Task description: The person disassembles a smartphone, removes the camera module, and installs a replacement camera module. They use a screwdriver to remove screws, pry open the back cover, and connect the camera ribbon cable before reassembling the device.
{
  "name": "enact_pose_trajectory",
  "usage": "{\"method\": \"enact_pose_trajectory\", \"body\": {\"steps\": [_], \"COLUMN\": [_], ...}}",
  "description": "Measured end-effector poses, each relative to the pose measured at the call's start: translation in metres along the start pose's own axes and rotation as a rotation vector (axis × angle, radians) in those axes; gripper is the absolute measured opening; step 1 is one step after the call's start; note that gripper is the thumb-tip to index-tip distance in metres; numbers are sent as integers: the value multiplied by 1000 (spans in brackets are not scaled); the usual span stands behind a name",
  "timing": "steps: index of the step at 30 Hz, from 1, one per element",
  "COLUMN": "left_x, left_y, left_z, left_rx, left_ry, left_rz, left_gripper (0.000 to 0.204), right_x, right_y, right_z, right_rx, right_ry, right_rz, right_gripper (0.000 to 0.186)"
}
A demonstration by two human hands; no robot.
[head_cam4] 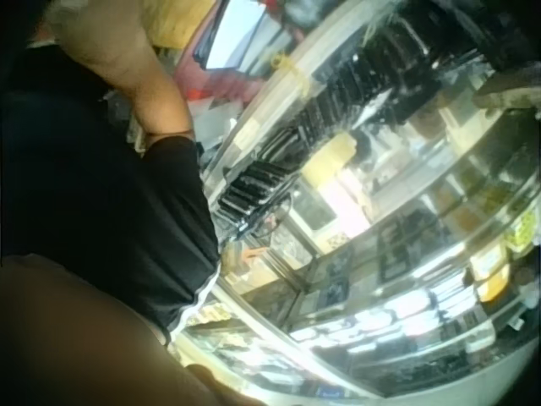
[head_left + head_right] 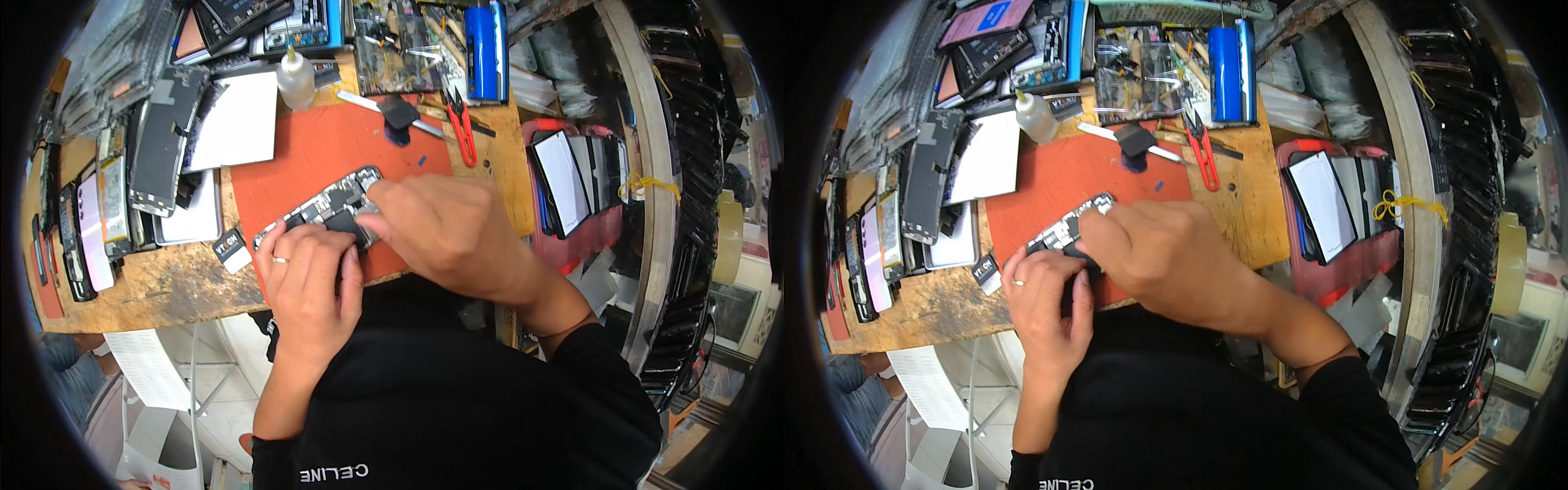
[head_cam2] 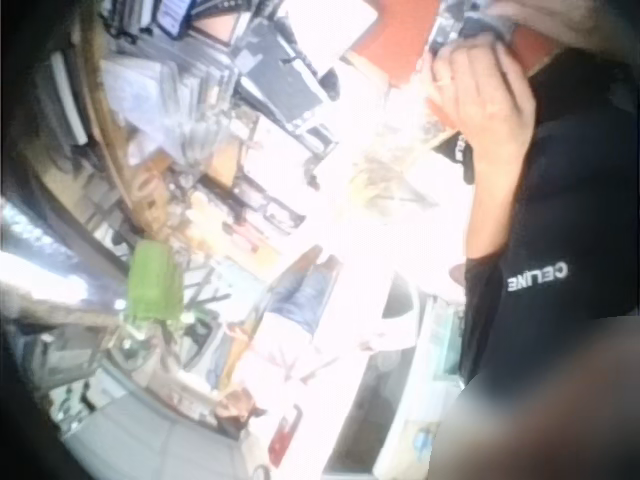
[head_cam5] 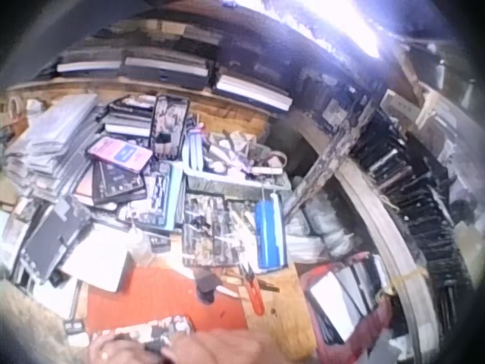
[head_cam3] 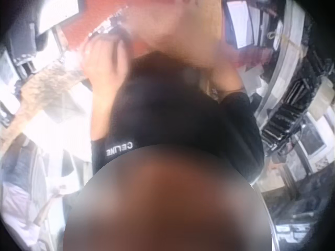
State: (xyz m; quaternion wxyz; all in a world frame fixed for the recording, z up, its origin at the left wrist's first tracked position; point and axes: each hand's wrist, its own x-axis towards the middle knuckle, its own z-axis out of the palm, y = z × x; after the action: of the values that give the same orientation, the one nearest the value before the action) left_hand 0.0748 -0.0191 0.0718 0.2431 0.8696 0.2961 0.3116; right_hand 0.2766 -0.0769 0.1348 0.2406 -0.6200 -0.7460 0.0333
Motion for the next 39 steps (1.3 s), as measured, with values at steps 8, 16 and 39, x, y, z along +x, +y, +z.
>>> {"method": "enact_pose_trajectory", "body": {"steps": [8, 16, 39], "left_x": [8, 6, 0], "left_y": [3, -2, -5], "left_z": [9, 13, 7], "left_rx": [14, -26, -88], "left_ry": [-8, 24, 69], "left_rz": [-53, -55, -148], "left_gripper": [19, 17, 9], "right_x": [15, 5, -4], "right_y": [4, 9, 13], "right_z": [1, 3, 23], "right_rx": [39, 170, 424], "right_ry": [33, 28, 97], "right_rz": [-157, -65, 70], "right_gripper": [32, 32, 28]}}
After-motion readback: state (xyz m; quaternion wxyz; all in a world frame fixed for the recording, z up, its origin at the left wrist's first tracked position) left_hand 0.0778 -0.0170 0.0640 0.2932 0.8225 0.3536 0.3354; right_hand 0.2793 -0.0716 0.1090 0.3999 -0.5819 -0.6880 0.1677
